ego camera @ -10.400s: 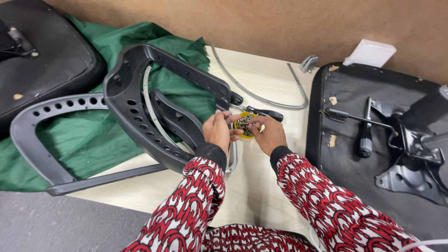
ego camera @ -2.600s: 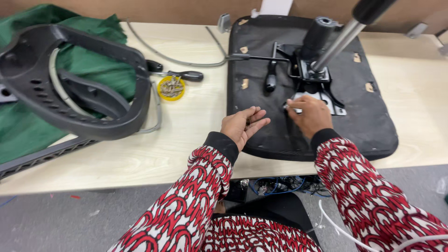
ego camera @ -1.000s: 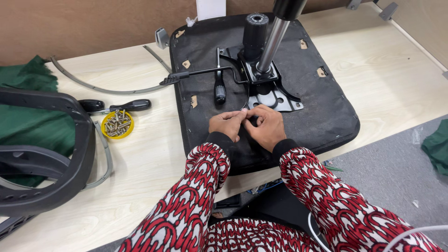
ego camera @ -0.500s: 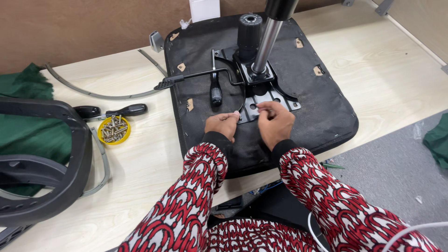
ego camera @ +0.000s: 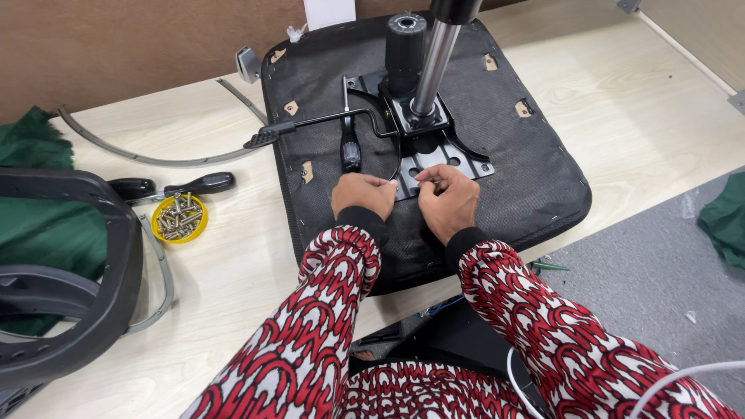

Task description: The person attaches a metal chair base to an upside-down chair seat using screws and a screwdriver. They align the base, insert screws into the holes, and tighten them to secure the connection.

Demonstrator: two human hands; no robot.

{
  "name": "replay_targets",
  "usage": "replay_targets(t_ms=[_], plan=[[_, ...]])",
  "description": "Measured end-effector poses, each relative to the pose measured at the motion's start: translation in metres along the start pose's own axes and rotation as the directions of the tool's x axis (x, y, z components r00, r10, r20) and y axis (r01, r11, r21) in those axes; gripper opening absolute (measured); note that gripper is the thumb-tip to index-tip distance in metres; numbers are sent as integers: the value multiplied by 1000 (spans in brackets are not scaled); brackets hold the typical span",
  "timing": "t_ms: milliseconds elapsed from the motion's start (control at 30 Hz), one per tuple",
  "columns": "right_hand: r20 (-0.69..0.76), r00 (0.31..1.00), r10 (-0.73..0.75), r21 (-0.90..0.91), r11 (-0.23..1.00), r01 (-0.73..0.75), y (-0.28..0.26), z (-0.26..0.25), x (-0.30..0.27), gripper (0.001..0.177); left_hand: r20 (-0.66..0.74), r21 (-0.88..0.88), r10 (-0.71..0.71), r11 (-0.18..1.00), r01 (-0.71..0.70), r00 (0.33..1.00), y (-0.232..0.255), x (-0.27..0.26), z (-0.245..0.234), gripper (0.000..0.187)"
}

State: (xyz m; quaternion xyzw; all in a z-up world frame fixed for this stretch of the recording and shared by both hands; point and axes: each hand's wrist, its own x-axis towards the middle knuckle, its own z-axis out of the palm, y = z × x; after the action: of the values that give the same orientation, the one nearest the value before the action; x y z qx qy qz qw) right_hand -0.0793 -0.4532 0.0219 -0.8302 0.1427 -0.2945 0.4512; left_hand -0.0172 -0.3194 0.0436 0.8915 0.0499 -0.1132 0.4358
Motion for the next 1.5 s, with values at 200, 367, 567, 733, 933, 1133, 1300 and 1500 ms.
replay_targets(t_ms=[200, 367, 567, 733, 933, 1133, 1300, 1500], plan=[[38, 999, 21, -7, 1000, -21, -3, 1, -1, 12, 34, 140, 209, 967, -212, 977, 2, 4, -3, 12], [36, 999, 25, -6, 1000, -25, -3, 1, -1, 11, -18, 60, 206, 977, -205, 978, -6, 6, -2, 9], [37, 999, -27, -18, 999, 28, -1, 2, 0, 10, -29, 53, 252, 967, -250, 967, -16, 1, -5, 8], [32, 998, -48, -52, 997, 50, -1, 2, 0, 11, 15, 72, 236, 969, -237, 972, -8, -2, -13, 10], [31, 998, -53, -82, 995, 55, -2, 4, -1, 10, 29, 82, 212, 973, -214, 977, 2, -7, -16, 11], [29, 994, -101, -110, 988, 104, 1, 4, -2, 9, 19, 134, 323, 937, -322, 946, 1, -5, -12, 13], [38, 992, -118, -132, 984, 122, 2, 4, -2, 9, 49, 125, 402, 906, -405, 914, -6, 1, -11, 15], [41, 992, -122, -127, 984, 127, 1, 5, -2, 8, 20, 80, 416, 906, -416, 909, -13, -4, -6, 19]])
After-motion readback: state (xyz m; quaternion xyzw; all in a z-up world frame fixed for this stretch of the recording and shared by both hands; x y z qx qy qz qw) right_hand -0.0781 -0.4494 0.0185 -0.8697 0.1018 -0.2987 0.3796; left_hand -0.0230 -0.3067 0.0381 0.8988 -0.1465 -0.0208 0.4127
